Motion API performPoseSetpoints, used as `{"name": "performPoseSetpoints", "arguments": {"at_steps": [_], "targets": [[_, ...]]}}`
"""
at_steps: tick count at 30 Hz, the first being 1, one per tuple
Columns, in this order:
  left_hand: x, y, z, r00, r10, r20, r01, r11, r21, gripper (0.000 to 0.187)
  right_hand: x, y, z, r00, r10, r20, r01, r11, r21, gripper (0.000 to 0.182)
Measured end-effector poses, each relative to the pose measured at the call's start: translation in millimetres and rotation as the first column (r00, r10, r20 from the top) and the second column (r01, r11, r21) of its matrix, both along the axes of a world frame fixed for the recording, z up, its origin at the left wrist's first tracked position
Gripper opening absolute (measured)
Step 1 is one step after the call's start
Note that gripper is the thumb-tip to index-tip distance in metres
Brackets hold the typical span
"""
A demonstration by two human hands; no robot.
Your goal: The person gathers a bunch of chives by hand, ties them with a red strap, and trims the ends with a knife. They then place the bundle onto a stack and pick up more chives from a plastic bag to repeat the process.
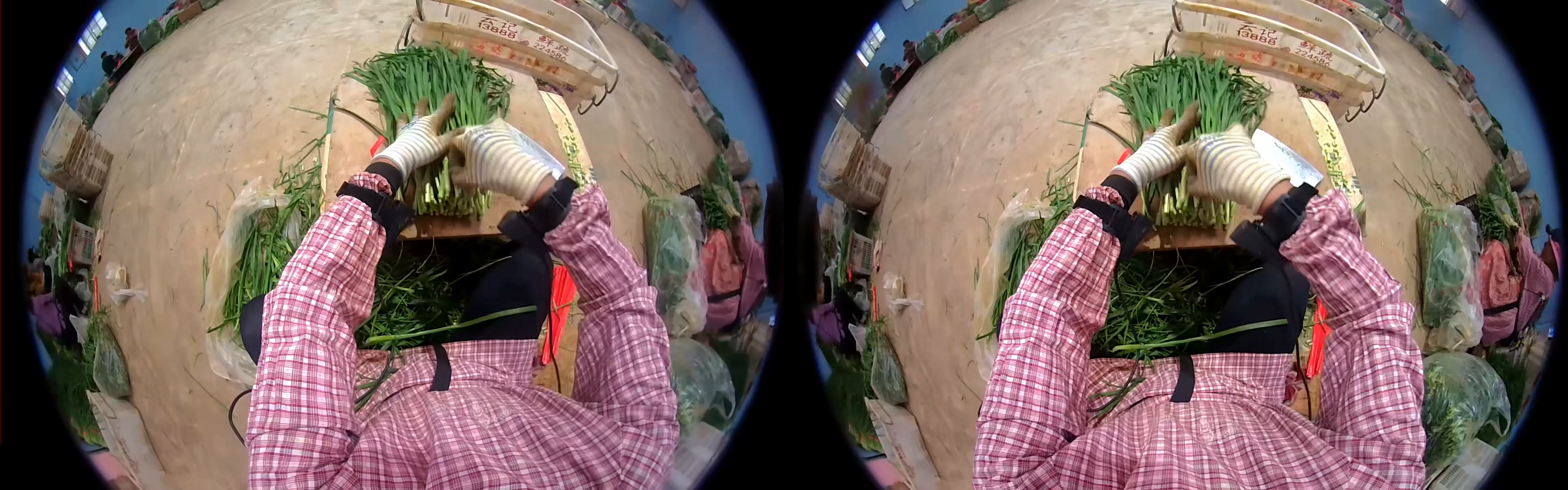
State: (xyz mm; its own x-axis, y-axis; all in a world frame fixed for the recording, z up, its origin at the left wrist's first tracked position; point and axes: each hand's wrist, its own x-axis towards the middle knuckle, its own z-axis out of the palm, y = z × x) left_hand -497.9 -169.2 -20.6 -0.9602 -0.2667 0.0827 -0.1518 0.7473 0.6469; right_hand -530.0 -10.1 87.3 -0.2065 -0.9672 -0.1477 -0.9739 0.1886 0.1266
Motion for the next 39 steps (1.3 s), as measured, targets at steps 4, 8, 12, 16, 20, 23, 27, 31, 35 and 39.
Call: {"name": "performPoseSetpoints", "arguments": {"at_steps": [4, 8, 12, 16, 20, 23, 27, 31, 35, 39], "targets": [[1.5, -4.1, -13.6, 0.991, 0.000, -0.136, 0.007, 0.999, 0.047, 0.067, 53.4, 49.1, -5.3, 0.691, 0.171, 0.703, -0.153, 0.984, -0.089, 0.027], [20.3, -24.6, 7.9, 0.905, 0.179, -0.386, 0.012, 0.896, 0.444, 0.053, 57.0, 79.5, -7.4, 0.702, 0.224, 0.676, -0.165, 0.974, -0.152, 0.026], [44.3, -43.5, 3.5, 0.808, 0.389, -0.443, -0.157, 0.866, 0.475, 0.037, -4.4, 55.4, -25.5, 0.835, 0.040, 0.548, 0.279, 0.828, -0.487, 0.019], [74.1, -16.8, 18.8, 0.772, 0.608, -0.185, -0.282, 0.588, 0.758, 0.018, -17.7, 21.0, -31.4, 0.934, 0.020, 0.357, 0.179, 0.838, -0.516, 0.024], [83.9, 11.8, 19.0, 0.862, 0.498, -0.090, -0.243, 0.563, 0.790, 0.027, -29.5, 0.0, -33.8, 0.973, 0.174, 0.151, -0.074, 0.857, -0.511, 0.018], [85.8, 34.4, 24.8, 0.913, 0.403, -0.055, -0.246, 0.654, 0.716, 0.044, -34.6, -1.6, -46.2, 0.876, 0.317, 0.364, 0.049, 0.692, -0.721, 0.015], [76.3, 32.2, 9.0, 0.901, 0.399, -0.172, -0.223, 0.763, 0.606, 0.040, -10.9, 13.3, -36.2, 0.556, 0.406, 0.726, 0.420, 0.616, -0.666, 0.009], [74.2, 32.4, 10.0, 0.901, 0.396, -0.174, -0.266, 0.825, 0.498, 0.048, 4.2, 32.4, -4.6, 0.426, 0.559, 0.711, 0.550, 0.464, -0.694, 0.012], [75.1, 29.4, 4.9, 0.901, 0.400, -0.167, -0.266, 0.813, 0.518, 0.051, 20.0, 71.0, 27.2, 0.005, 0.771, 0.637, 0.551, 0.529, -0.645, 0.021], [76.7, 23.6, -0.8, 0.902, 0.404, -0.152, -0.240, 0.762, 0.602, 0.041, 13.0, 85.7, 27.6, -0.111, 0.806, 0.581, 0.540, 0.540, -0.646, 0.019]]}}
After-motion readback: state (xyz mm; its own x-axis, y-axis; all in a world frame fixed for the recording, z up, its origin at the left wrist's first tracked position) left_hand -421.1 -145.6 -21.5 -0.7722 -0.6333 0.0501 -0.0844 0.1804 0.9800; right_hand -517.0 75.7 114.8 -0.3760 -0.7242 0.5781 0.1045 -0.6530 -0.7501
